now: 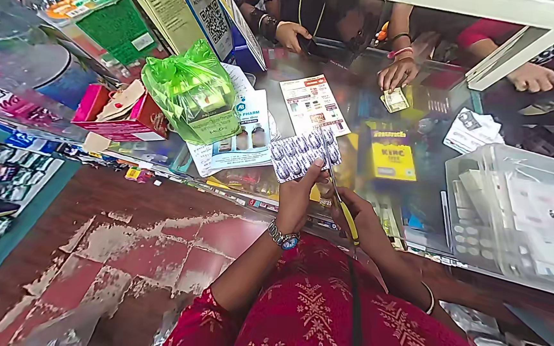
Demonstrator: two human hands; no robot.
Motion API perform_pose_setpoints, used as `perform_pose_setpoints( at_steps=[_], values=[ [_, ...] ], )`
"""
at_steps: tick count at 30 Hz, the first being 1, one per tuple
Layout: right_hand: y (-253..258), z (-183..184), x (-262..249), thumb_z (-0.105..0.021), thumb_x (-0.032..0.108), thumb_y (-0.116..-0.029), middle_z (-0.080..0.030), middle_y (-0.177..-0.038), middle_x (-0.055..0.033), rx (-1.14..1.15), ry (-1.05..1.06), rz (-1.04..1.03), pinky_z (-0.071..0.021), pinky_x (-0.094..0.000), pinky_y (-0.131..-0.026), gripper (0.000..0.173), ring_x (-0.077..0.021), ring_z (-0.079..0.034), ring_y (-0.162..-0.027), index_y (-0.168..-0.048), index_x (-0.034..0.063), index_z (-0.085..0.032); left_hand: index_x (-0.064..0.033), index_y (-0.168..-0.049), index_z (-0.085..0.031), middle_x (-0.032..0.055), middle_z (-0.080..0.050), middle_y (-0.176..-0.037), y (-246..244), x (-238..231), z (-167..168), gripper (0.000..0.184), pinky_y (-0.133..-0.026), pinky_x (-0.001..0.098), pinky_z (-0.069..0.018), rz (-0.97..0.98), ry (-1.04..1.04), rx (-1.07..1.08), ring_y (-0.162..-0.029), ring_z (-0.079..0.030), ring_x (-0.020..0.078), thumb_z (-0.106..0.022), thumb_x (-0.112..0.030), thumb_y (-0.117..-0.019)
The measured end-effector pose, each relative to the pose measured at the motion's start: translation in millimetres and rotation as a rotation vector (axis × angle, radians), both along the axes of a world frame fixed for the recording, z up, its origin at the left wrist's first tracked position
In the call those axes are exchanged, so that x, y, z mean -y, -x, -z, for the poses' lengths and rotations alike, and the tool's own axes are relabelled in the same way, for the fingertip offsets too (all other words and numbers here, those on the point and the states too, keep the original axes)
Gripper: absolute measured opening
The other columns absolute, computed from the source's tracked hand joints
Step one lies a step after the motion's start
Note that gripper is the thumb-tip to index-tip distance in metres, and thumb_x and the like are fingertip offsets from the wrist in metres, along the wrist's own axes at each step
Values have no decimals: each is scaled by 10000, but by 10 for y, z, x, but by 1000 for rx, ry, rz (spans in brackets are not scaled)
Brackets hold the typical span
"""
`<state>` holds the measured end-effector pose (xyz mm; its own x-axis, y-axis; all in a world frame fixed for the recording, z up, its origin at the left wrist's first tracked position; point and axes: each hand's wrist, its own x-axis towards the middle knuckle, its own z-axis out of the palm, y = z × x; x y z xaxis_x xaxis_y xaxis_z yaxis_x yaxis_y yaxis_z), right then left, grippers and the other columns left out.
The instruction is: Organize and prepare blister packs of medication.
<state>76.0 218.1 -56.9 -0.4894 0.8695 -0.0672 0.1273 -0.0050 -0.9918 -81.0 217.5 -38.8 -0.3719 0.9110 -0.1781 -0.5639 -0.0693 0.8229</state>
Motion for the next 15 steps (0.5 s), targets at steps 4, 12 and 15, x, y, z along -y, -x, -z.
perform_pose_setpoints(
  at_steps=[4,12,15],
  values=[
    [5,-37,-32,-655,297,-944,-557,-778,130,-49,26,-15,-465,-121,-553,398,67,-522,-614,-1225,28,-572,23,-1068,-633,65,-739,-809,-37,32,5,92,-774,278,-612,22,38,5,-717,-720,131,-619,4,-979],
    [28,-47,-68,-644,285,-963,-519,-658,140,14,34,69,-424,-127,-464,252,58,-470,-497,-1102,75,-629,36,-1069,-632,80,-735,-807,-72,-26,52,104,-759,276,-611,46,78,13,-713,-720,136,-638,-11,-977],
    [31,-25,-91,-664,257,-953,-591,-695,92,117,-14,134,-449,-147,-504,256,40,-510,-533,-1100,48,-664,37,-1071,-619,71,-730,-809,-79,-74,88,100,-761,268,-606,59,101,22,-717,-714,124,-623,-23,-991]
  ],
)
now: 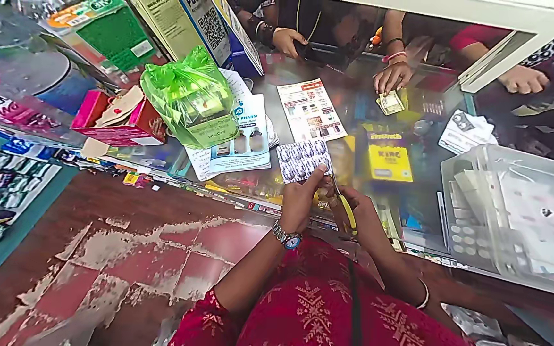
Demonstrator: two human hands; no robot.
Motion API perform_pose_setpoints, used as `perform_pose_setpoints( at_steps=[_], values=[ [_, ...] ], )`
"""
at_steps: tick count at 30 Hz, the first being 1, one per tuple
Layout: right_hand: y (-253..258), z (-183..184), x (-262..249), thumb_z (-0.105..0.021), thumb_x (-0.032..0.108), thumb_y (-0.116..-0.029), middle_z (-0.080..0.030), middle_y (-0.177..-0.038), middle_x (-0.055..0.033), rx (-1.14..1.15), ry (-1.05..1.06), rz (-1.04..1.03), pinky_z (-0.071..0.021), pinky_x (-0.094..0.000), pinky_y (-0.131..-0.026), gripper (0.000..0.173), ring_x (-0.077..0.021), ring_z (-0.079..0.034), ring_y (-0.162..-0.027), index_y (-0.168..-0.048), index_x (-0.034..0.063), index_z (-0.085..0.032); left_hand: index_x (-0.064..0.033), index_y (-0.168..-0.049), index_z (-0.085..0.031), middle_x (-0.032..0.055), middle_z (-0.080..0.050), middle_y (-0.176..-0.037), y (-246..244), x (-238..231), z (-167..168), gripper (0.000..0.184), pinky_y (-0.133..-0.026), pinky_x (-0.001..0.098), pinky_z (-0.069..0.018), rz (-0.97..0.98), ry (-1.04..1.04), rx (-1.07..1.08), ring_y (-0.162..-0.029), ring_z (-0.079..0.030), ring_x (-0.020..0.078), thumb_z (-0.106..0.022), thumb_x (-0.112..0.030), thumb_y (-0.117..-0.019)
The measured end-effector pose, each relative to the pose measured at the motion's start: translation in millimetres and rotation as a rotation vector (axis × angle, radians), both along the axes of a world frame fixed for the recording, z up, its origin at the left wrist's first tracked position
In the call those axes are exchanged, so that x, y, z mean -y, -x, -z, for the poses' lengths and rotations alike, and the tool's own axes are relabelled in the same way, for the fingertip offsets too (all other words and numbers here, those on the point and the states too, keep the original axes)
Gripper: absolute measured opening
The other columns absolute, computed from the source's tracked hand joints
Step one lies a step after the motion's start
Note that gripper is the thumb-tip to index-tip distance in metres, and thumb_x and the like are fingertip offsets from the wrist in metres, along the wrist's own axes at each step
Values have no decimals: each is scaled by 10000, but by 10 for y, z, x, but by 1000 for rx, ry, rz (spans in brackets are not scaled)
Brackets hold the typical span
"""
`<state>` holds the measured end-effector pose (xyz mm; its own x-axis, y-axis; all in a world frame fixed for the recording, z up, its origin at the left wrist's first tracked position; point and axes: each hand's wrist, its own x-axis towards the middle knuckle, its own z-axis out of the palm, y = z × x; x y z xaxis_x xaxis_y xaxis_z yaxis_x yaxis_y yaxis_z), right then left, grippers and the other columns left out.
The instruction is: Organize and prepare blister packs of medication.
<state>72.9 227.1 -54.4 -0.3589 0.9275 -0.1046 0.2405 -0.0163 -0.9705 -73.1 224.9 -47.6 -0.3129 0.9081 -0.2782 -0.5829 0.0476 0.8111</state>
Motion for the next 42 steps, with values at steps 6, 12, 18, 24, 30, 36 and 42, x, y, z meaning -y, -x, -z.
perform_pose_setpoints(
  at_steps=[6,12,18,24,30,36,42],
  values=[
    [-219,-277,-153,-757,221,-924,-689,-921,-248,857,-142,180,-541,-594,-714,541,-434,-690,-798,-1340,-29,-518,29,-1084,-580,71,-714,-805,176,15,40,77,-707,255,-608,-39,27,48,-681,-703,123,-571,4,-1011],
    [-192,-469,-221,-689,120,-942,-657,-1097,-349,1117,-400,32,-484,-667,-864,242,-548,-610,-1091,-1060,-89,-723,18,-1145,-543,56,-729,-864,413,190,111,160,-712,257,-617,-30,22,-36,-700,-710,114,-579,29,-990],
    [206,-318,-797,-542,241,-1057,-603,-1278,-292,942,-328,-423,-464,-533,-1040,400,-440,-571,-1240,-1214,-112,-643,30,-1178,-561,46,-743,-907,450,247,228,241,-750,288,-627,94,16,-150,-745,-725,129,-621,29,-945],
    [126,-378,-1137,-550,91,-1004,-680,-1019,-285,936,-749,-371,-562,-566,-743,251,-452,-690,-967,-1016,-117,-691,25,-1090,-621,31,-756,-819,494,260,260,199,-738,276,-627,196,38,-235,-698,-729,118,-671,12,-899],
    [-147,-113,-2402,-605,157,-1003,-658,-1151,-296,990,-632,134,-524,-603,-889,271,-459,-642,-1111,-1033,-93,-707,16,-1108,-622,23,-756,-813,512,189,250,225,-724,274,-630,299,-5,-267,-687,-729,116,-673,-10,-890],
    [-676,63,-2725,-744,354,-937,-454,-1407,-400,794,-337,529,-380,-754,-988,613,-604,-418,-1310,-1319,-100,-589,25,-1135,-599,-5,-762,-854,555,167,209,260,-771,266,-631,345,42,-331,-748,-740,90,-682,21,-888],
    [-715,-165,-2628,-862,257,-827,-596,-1255,-355,708,-37,413,-475,-683,-965,651,-520,-587,-1179,-1305,-76,-571,0,-1037,-634,-55,-747,-747,516,55,109,124,-705,221,-614,495,10,-499,-664,-714,36,-648,37,-919]
  ],
)
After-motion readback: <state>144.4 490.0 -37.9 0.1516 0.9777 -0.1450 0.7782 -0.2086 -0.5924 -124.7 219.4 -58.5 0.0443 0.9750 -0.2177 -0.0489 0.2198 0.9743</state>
